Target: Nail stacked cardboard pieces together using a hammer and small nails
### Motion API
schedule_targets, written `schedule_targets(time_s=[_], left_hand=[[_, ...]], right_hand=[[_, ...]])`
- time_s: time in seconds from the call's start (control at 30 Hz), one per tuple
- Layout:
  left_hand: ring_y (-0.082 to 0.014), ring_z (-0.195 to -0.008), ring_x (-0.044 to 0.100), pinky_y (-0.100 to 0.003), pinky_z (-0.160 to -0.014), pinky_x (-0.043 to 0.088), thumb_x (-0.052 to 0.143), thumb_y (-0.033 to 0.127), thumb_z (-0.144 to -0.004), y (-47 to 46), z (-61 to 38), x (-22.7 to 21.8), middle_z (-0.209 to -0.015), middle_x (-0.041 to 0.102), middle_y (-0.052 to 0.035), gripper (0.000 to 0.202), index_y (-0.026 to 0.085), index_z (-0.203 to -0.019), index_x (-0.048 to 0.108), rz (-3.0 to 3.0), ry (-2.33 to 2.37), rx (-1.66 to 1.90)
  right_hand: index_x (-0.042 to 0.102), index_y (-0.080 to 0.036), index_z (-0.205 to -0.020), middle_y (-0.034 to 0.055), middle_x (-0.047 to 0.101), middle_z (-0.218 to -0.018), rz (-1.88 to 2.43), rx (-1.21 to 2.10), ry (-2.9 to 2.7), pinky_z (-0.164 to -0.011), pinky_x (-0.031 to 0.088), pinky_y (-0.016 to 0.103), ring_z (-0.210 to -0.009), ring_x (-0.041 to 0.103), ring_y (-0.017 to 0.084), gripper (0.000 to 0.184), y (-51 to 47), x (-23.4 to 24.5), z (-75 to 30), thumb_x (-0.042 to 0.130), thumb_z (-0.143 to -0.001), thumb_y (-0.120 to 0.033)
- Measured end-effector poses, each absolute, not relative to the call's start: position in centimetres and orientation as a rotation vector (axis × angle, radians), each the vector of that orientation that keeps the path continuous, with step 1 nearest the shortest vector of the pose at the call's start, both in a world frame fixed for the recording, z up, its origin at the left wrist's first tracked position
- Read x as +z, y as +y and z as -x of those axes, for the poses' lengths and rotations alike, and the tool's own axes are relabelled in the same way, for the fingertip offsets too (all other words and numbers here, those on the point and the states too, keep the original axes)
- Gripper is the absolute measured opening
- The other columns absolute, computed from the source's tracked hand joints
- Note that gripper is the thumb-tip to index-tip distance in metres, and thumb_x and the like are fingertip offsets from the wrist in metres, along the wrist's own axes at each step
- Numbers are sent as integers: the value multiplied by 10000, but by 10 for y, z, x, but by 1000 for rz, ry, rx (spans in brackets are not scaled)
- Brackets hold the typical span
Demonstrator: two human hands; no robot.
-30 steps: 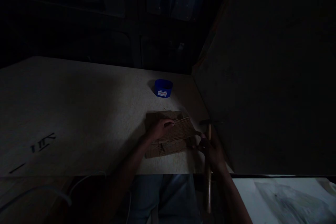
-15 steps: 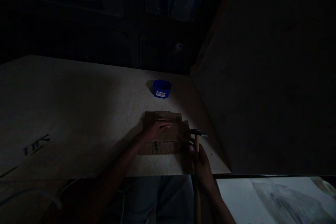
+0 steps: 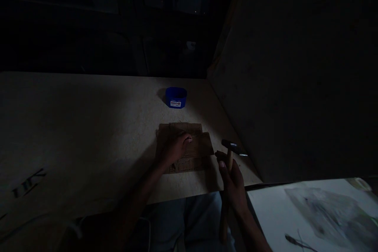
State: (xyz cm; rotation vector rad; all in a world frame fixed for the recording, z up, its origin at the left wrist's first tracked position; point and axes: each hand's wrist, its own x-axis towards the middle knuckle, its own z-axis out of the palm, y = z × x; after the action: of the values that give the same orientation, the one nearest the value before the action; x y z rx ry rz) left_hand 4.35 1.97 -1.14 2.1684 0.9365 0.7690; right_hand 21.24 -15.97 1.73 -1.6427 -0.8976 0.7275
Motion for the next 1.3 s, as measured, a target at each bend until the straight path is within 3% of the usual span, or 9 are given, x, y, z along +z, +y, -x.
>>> schedule_targets(time_s=[0.17,0.33,0.57,0.73,0.9,1.1,1.3], left_hand=[[-192,-925,655,-326,-859,498,478,224,-984,12,-44,-12,-967,716,-40,204,212,-997,681,-2171,984,811],[-205,-966,656,-339,-897,506,504,135,-938,8,-44,-10,-982,713,-52,207,214,-973,692,-2188,1028,810],[-207,-986,674,-339,-912,520,505,287,-976,7,-46,-20,-1028,740,-47,215,227,-1026,706,-2056,1015,848],[-196,-928,688,-321,-884,525,498,319,-979,3,-47,-18,-965,753,-31,219,219,-987,692,-2000,987,796],[-193,-925,691,-321,-873,525,511,282,-964,7,-47,-17,-962,754,-35,195,209,-982,691,-1954,977,826],[-179,-902,684,-304,-842,523,540,274,-944,9,-45,-15,-929,746,-18,163,213,-957,691,-1943,944,818],[-180,-909,691,-313,-864,531,561,283,-935,9,-43,-13,-947,756,-26,162,212,-956,705,-1904,950,827]], right_hand=[[666,-221,-1192,102,712,-1215,1594,687,-1133,-918,515,380,-1092,665,284,412,-147,37,-213,586,-937,-534],[665,-213,-1118,70,737,-1068,1554,696,-1287,-834,527,330,-976,679,250,346,-133,51,-205,549,-966,-501],[629,-180,-1134,70,714,-987,1633,710,-1336,-750,497,306,-878,648,234,377,-126,27,-210,522,-971,-502],[635,-184,-1183,82,720,-1071,1609,738,-1232,-810,499,327,-966,651,254,411,-126,13,-217,542,-959,-515],[655,-210,-1178,65,737,-1017,1597,778,-1135,-801,509,333,-949,654,255,390,-132,14,-214,574,-946,-513],[665,-220,-1204,91,698,-1235,1544,735,-1109,-944,486,405,-1104,635,286,399,-117,32,-214,598,-933,-505],[681,-178,-1171,106,730,-1126,1490,868,-1119,-949,485,440,-1099,635,315,493,-90,22,-214,610,-889,-577]])
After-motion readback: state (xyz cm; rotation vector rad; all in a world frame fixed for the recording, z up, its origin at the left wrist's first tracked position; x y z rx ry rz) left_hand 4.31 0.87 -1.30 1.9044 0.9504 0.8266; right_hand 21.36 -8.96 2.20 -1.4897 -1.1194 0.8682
